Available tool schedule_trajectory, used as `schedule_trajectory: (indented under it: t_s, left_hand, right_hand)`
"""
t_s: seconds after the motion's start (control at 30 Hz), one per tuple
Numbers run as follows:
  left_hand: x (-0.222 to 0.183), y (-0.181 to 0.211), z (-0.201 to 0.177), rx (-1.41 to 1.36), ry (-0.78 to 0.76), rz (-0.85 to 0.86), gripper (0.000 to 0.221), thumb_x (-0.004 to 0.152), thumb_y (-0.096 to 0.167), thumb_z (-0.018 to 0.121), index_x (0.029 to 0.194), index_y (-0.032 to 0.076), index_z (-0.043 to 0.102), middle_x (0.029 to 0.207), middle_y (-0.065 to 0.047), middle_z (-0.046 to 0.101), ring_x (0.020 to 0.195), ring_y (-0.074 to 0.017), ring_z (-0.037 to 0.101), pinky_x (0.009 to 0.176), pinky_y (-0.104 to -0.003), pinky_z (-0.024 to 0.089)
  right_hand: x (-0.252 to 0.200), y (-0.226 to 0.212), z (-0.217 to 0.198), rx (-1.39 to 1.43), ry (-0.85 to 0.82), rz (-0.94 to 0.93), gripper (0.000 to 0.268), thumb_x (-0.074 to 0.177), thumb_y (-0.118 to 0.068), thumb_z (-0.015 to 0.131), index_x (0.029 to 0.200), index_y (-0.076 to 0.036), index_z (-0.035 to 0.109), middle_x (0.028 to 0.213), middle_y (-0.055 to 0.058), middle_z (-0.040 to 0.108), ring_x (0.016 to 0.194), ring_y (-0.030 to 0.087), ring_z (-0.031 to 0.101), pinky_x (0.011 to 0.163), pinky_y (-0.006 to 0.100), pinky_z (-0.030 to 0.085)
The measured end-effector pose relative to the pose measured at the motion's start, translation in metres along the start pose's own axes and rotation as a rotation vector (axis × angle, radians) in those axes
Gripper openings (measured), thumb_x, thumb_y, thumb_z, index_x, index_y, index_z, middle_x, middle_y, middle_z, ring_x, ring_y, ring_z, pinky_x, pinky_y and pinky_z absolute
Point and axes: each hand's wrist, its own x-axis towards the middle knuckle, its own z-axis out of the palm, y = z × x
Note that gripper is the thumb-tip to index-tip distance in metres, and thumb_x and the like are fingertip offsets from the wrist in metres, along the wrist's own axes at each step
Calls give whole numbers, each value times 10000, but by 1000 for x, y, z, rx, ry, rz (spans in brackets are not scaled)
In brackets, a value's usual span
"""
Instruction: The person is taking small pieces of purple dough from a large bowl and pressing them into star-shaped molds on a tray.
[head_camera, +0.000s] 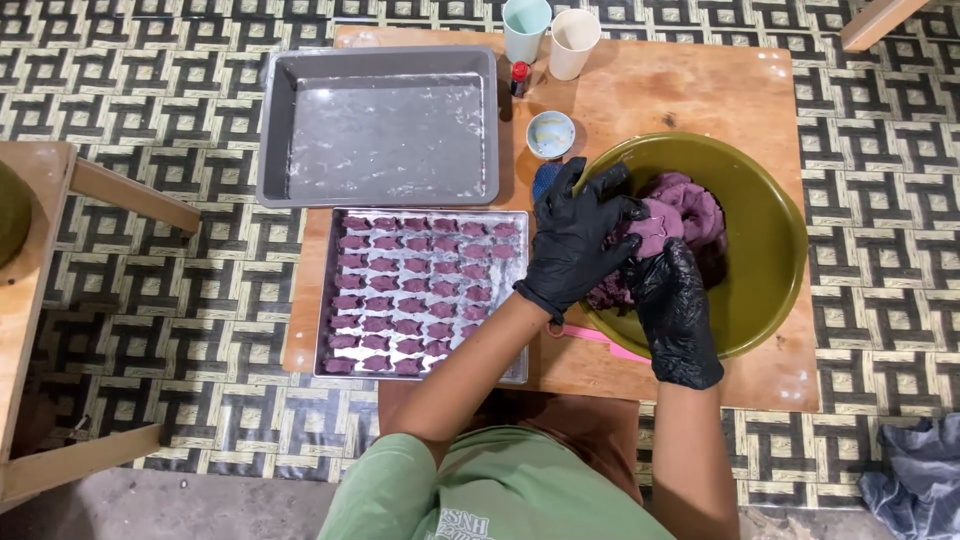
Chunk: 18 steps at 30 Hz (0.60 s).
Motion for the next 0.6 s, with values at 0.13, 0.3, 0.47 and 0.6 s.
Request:
schedule_trajectory:
  t_s: [0.13,0.3,0.47,0.6]
  left_hand:
    - [-1,-10,7,-21,-13,28,527,994,477,668,1435,203,577,1649,-135,397,1561,-439,285,1279,-648,234]
    - [-4,-33,33,302,-31,226,438,989,571,579,1255,228,635,1685,-12,291,1611,-402,156,1151,-649,336]
    - [0,-39,39,328,-38,254,471,934,616,598,1188,222,642,1679,-11,302,1600,-391,188,1127,-606,355]
    - [5,-34,38,325,-20,309,511,971,646,519,1170,190,636,1692,-34,286,1602,-408,177,1139,-627,332]
  right_hand:
    - [14,-11,-37,-109,-5,3,392,1026,-192,631,1361,12,607,1383,337,605,1250,416,639,1112,523,497]
    - [46,-30,-101,-232,1,57,356,1051,-228,607,1321,2,636,1338,321,628,1197,419,658,1082,504,505]
    - [61,-39,-109,-254,-20,81,341,1045,-242,598,1241,31,651,1238,348,654,1083,474,687,970,514,552]
    - [66,-40,-110,-276,-44,110,349,1039,-256,588,1161,61,667,1138,375,680,969,529,715,858,523,600]
